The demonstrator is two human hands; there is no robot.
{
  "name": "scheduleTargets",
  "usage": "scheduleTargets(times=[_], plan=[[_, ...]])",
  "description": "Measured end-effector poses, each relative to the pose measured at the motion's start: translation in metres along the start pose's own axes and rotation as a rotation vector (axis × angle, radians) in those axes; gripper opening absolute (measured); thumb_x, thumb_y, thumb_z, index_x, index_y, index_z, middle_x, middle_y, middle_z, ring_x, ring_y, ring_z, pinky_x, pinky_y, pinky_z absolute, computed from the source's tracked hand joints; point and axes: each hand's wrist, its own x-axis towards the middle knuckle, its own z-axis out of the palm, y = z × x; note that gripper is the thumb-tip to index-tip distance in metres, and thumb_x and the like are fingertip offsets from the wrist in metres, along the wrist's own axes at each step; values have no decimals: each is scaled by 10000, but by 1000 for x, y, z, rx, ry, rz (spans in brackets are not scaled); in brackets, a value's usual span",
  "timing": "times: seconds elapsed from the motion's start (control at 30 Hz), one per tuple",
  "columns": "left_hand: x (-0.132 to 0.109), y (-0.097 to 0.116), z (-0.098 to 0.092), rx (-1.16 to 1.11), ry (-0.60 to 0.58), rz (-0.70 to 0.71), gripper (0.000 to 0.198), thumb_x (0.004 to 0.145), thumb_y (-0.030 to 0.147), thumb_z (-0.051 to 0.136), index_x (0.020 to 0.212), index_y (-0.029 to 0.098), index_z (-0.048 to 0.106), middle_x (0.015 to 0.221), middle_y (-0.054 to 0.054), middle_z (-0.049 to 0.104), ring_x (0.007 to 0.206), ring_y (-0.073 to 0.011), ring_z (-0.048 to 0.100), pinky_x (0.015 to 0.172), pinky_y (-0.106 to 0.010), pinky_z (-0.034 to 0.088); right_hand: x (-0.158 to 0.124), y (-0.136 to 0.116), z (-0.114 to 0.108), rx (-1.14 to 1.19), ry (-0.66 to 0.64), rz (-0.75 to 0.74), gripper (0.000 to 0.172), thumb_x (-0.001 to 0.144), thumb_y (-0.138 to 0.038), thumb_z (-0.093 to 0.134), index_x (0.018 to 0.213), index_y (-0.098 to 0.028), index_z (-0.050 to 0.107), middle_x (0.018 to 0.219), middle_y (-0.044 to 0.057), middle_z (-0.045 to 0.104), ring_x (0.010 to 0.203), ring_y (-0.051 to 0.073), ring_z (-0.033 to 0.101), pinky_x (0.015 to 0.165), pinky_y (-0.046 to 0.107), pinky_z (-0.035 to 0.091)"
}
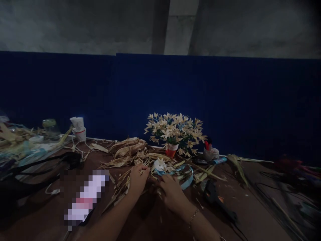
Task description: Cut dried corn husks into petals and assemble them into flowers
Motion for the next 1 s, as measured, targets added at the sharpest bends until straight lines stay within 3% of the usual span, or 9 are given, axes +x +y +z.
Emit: scheduleTargets(times=[0.17,0.27,0.33,0.43,0.53,0.63,0.9,1.0], plan=[[-1,-3,4,-20,-36,-40,145,687,294,549,648,181,630,731,-25,639,797,-197,556,752,-312,394,-2,3,10,40,-39,-34,226,748,-129,479,894,-232,617,1018,52,601,987,221,465,807,333,260],[-3,0,5,-27,-75,-64,149,694,291,542,669,175,631,727,-24,633,783,-193,558,736,-302,399,-3,9,15,161,3,-1,214,744,-122,468,883,-199,611,960,72,620,954,221,494,814,335,278],[-5,5,4,-28,-120,-64,146,698,282,538,684,172,632,720,-24,630,763,-188,561,721,-295,400,-2,13,19,355,68,65,187,754,-148,461,884,-183,591,894,73,624,881,211,524,785,328,318],[-10,13,4,-36,-180,10,144,710,277,529,684,173,625,710,-27,621,729,-179,559,683,-280,402,0,18,24,822,131,202,161,724,-204,515,883,-183,525,780,30,599,725,169,543,665,277,382],[-16,20,4,-25,-212,126,135,718,271,530,684,176,618,715,-34,608,721,-177,549,656,-270,401,1,20,26,1236,141,321,233,639,-197,600,821,-200,455,631,-47,534,576,114,498,554,220,363],[-20,22,5,7,-244,182,135,727,275,532,679,176,612,717,-35,602,731,-180,541,673,-278,396,1,21,26,1457,141,354,283,580,-161,642,764,-204,432,589,-75,511,527,81,457,523,195,335],[-17,21,7,-228,-301,-34,180,748,319,503,701,162,579,654,-13,603,631,-156,548,612,-255,411,2,24,26,1557,92,361,298,567,-250,714,805,-162,558,671,-16,582,595,102,505,587,230,382],[-18,22,6,-179,-281,21,177,746,320,511,699,165,583,670,-16,599,666,-162,547,641,-263,408,0,21,23,1571,110,378,326,573,-259,714,834,-183,534,657,-28,578,595,109,518,586,232,385]])
